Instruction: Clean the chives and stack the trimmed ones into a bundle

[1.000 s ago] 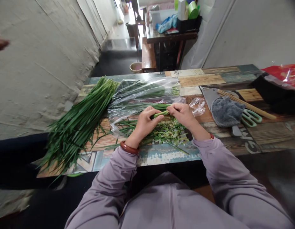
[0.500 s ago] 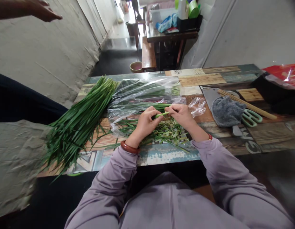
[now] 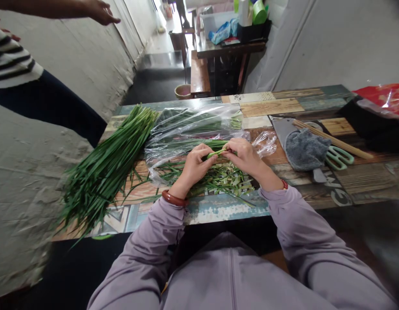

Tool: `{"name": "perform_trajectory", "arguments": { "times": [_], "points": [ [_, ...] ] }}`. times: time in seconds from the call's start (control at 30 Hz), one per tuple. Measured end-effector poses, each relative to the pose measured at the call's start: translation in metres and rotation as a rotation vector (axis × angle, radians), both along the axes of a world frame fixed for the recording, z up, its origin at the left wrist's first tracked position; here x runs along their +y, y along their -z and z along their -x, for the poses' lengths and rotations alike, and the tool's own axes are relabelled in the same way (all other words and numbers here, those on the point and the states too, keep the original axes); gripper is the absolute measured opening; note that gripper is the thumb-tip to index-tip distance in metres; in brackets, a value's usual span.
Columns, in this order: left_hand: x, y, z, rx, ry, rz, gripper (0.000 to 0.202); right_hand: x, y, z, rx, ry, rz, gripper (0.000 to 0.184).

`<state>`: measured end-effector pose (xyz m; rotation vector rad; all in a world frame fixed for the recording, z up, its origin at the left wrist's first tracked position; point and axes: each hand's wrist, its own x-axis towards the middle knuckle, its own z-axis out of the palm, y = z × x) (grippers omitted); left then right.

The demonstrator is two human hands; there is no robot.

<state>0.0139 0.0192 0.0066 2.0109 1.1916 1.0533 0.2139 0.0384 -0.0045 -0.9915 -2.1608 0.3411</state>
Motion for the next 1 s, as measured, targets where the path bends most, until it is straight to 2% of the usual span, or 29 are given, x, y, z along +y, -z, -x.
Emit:
{"name": "perform_trajectory", "arguments": {
  "times": [0.17,0.3,0.4,0.5,0.63,0.73,0.8,0.87,1.0],
  "points": [
    [0.0,-0.001,0.002,-0.003,-0.001,0.029,0.022,0.003,0.0,-0.008,-0.109,0.043,-0.052,0.022],
    [-0.001,-0.006,0.007,-0.024,-0.066,0.036,0.024,0.008,-0.006,-0.029,-0.022,0.093,-0.023,0.021],
    [-0.002,-0.007,0.009,-0.031,-0.093,0.092,0.028,0.005,-0.012,-0.037,0.038,-0.048,0.133,0.019],
    [-0.002,-0.004,0.007,-0.039,-0.086,0.16,0.031,-0.002,-0.016,-0.027,0.054,-0.159,0.24,0.016],
    [-0.002,-0.002,0.003,-0.056,-0.059,0.175,0.028,-0.01,-0.011,-0.002,0.104,-0.053,0.213,0.017],
    [-0.002,-0.002,0.002,-0.045,-0.042,0.168,0.027,-0.009,-0.004,0.006,0.05,-0.066,0.155,0.015],
    [-0.002,-0.004,0.004,-0.043,-0.063,0.146,0.026,-0.006,-0.001,0.001,-0.005,-0.076,0.133,0.016],
    [-0.002,-0.006,0.006,-0.062,-0.094,0.124,0.025,-0.002,0.0,-0.008,-0.083,-0.117,0.155,0.016],
    [-0.003,-0.008,0.011,-0.07,-0.122,0.084,0.023,0.002,-0.002,-0.026,-0.201,-0.353,0.226,0.014]
  ]
}}
